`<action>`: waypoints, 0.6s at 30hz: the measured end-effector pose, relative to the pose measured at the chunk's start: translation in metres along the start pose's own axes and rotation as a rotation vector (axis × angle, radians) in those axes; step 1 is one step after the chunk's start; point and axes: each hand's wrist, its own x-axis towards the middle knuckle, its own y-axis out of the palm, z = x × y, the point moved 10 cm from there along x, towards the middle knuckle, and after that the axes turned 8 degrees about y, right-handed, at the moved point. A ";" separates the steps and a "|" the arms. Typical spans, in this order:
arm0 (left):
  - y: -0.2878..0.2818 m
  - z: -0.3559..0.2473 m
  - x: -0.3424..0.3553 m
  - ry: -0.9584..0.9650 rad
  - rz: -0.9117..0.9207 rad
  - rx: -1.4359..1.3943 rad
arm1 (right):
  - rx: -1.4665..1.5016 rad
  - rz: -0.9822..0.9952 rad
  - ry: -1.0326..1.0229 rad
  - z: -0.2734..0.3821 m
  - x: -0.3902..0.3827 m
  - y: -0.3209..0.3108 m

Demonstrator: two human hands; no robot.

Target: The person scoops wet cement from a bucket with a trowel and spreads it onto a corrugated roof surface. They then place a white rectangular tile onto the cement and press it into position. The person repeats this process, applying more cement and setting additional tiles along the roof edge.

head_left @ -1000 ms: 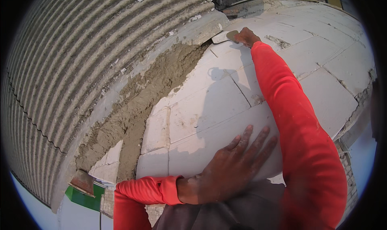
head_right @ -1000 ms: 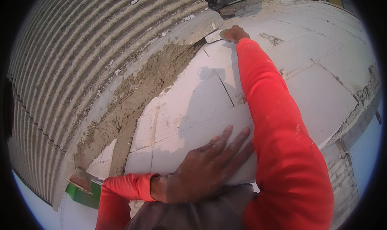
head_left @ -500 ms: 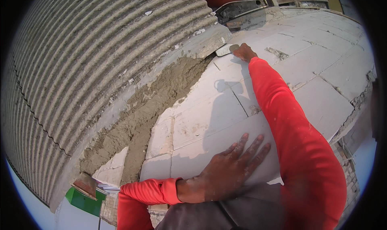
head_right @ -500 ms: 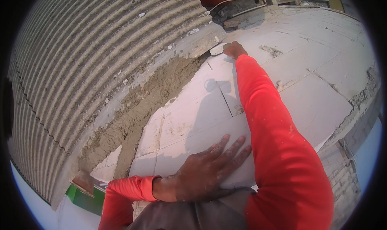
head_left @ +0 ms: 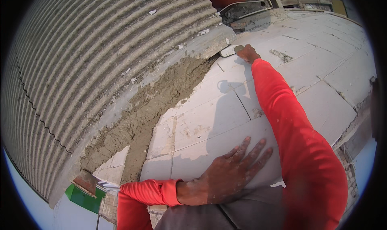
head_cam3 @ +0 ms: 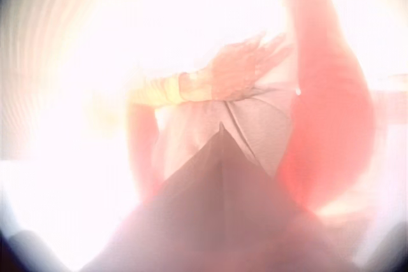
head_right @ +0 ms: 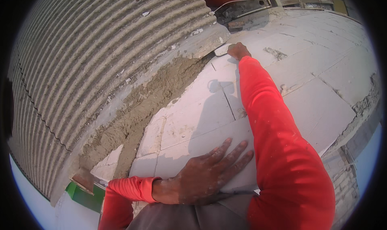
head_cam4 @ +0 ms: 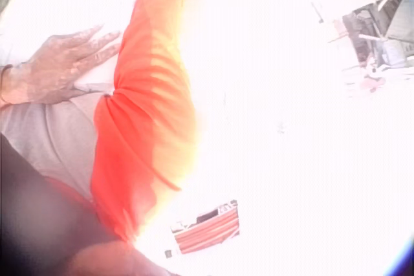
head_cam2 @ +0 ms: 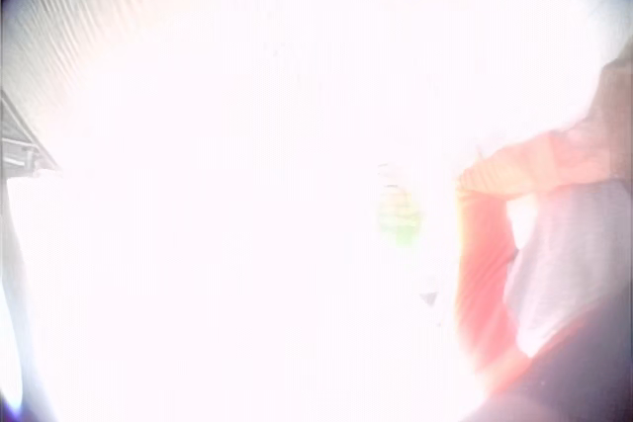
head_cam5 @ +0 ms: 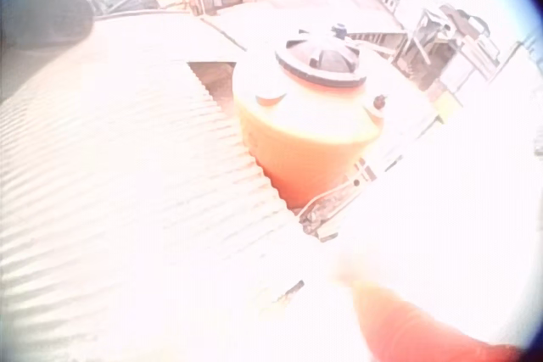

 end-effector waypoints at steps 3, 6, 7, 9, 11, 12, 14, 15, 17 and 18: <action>0.010 -0.007 -0.014 0.004 -0.011 0.040 | -0.056 0.001 -0.014 -0.009 0.014 0.015; 0.015 -0.012 -0.013 -0.011 0.015 -0.098 | -0.067 0.010 0.021 -0.028 0.023 0.011; 0.017 -0.011 -0.012 -0.019 0.033 -0.149 | -0.066 -0.013 0.013 -0.022 0.023 0.005; 0.012 -0.008 -0.010 -0.032 0.051 -0.176 | 0.096 0.027 0.043 -0.018 0.027 -0.012; 0.005 -0.009 -0.009 -0.039 0.064 -0.157 | 0.323 0.033 -0.018 -0.028 0.029 -0.025; 0.008 -0.011 -0.011 -0.022 0.050 -0.149 | 0.308 0.020 0.007 -0.039 0.029 -0.028; 0.013 -0.008 -0.011 -0.005 0.002 -0.106 | 0.277 -0.004 0.021 -0.026 0.020 -0.048; 0.015 -0.008 -0.011 -0.004 0.008 -0.104 | 0.279 0.046 -0.044 -0.016 0.008 -0.049; 0.013 -0.011 -0.011 0.020 0.036 -0.094 | 0.060 0.025 -0.059 -0.011 0.000 -0.059; 0.015 -0.009 -0.010 -0.013 0.082 -0.103 | -0.049 0.014 -0.064 -0.008 -0.004 -0.064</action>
